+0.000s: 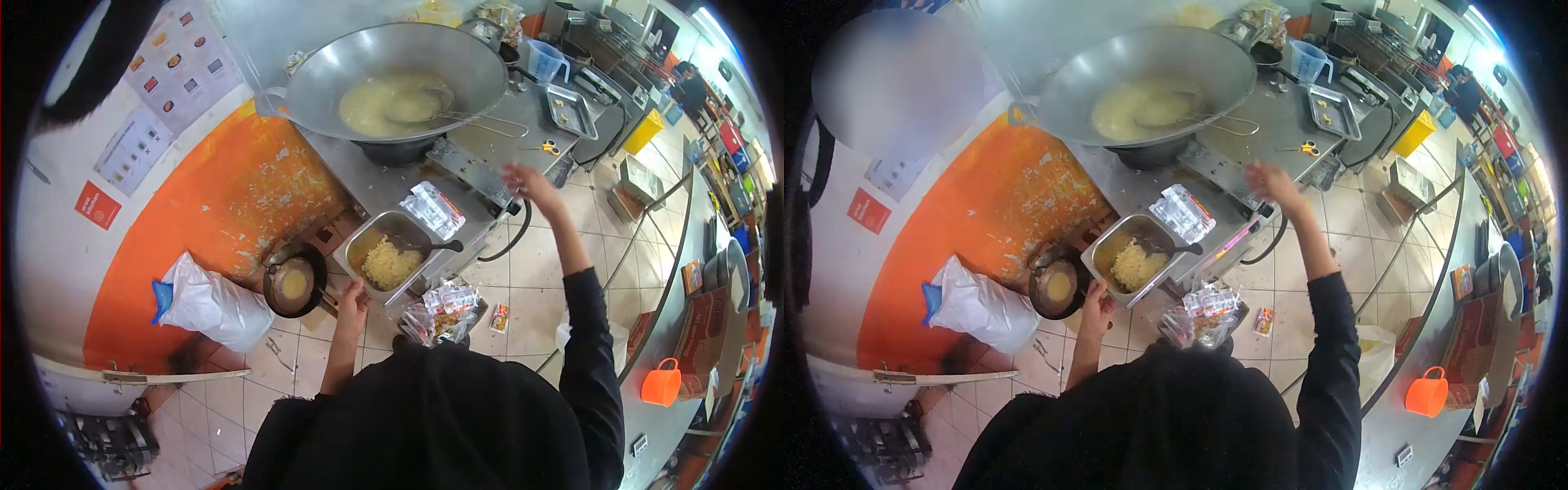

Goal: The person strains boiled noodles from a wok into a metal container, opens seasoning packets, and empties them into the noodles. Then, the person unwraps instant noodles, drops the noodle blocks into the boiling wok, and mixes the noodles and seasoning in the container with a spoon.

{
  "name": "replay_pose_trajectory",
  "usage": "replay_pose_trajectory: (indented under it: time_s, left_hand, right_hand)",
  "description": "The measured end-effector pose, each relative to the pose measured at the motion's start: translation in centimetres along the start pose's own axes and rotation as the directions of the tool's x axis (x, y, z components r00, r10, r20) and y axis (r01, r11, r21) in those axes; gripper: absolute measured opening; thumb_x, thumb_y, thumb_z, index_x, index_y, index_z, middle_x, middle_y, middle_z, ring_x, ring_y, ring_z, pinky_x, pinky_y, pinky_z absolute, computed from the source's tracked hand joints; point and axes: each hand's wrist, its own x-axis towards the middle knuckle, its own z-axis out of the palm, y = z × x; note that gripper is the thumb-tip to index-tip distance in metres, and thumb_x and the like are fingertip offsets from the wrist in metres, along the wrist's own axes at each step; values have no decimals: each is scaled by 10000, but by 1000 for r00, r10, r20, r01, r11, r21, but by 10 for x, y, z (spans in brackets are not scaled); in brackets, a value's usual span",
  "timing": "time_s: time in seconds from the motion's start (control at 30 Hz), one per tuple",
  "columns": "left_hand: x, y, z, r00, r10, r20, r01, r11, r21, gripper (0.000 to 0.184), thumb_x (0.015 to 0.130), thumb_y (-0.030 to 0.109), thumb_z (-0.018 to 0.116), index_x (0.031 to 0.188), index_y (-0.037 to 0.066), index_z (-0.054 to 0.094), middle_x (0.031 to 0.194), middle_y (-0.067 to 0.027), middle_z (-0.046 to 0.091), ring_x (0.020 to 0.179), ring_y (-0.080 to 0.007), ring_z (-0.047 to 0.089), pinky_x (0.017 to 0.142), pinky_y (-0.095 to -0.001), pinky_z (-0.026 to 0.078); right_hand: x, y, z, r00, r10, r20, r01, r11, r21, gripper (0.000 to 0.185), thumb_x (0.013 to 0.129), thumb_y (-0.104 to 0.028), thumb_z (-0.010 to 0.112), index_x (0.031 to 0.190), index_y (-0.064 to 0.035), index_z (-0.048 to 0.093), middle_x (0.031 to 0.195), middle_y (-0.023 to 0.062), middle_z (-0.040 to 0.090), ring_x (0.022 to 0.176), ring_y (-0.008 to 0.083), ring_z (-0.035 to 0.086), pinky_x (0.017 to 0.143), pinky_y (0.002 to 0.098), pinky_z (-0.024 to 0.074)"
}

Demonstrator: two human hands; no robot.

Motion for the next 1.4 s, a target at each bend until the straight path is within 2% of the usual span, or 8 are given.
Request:
replay_pose_trajectory:
  time_s: [0.1,0.27,0.4,0.8,0.9,1.0,1.1,1.4]
  left_hand:
    - [13,-6,-10,997,-65,45,61,994,92,52,774,158,490,808,134,459,791,39,496,690,-70,496,558,-203,408]
    - [20,-4,14,989,-67,132,62,997,48,90,777,173,485,850,126,463,823,29,506,750,-78,500,619,-220,412]
    - [27,-8,33,995,-83,57,75,990,121,96,777,172,484,857,123,465,835,27,510,750,-80,504,632,-217,411]
    - [40,-56,48,992,82,-100,-85,996,-31,127,782,167,478,893,118,441,831,17,500,767,-93,498,658,-219,413]
    - [40,-62,56,983,95,-155,-96,995,1,124,787,174,467,890,111,439,877,-2,482,806,-107,485,682,-234,411]
    - [39,-57,46,988,78,-135,-64,992,105,174,793,191,454,937,95,436,937,-19,476,900,-135,452,768,-286,376]
    - [39,-56,48,980,65,-186,-47,994,101,253,812,217,416,1019,71,423,1018,-40,480,941,-186,452,807,-327,358]
    - [34,-55,61,975,77,-206,-55,993,109,272,807,218,424,1031,63,424,1016,-54,490,933,-193,466,794,-340,379]
  right_hand:
    - [17,109,-21,946,-144,-289,-115,686,-719,227,672,-239,502,821,-97,599,776,185,564,754,294,554,646,363,431]
    - [11,159,-22,916,8,-402,-270,752,-601,389,637,-235,561,973,-42,522,796,152,580,772,274,556,696,333,424]
    - [26,194,-21,897,-86,-434,-181,824,-537,364,660,-187,590,937,38,519,624,101,572,500,139,541,472,260,420]
    - [9,186,-15,797,-520,-308,201,709,-676,132,658,-66,580,744,-6,501,674,119,488,558,204,514,522,289,412]
    - [14,203,-10,883,-219,-415,238,971,-8,145,701,-66,534,834,-34,484,704,50,479,580,154,502,564,256,433]
    - [5,197,-11,914,393,-105,-147,560,815,186,755,-223,497,861,-87,428,698,49,490,584,166,513,590,269,454]
    - [4,186,-25,873,379,306,-444,359,821,189,774,-281,474,805,-102,423,647,31,496,566,158,522,573,258,454]
    - [9,188,-21,958,245,149,-269,584,766,139,752,-208,516,695,-91,468,599,-9,476,522,88,474,509,219,408]
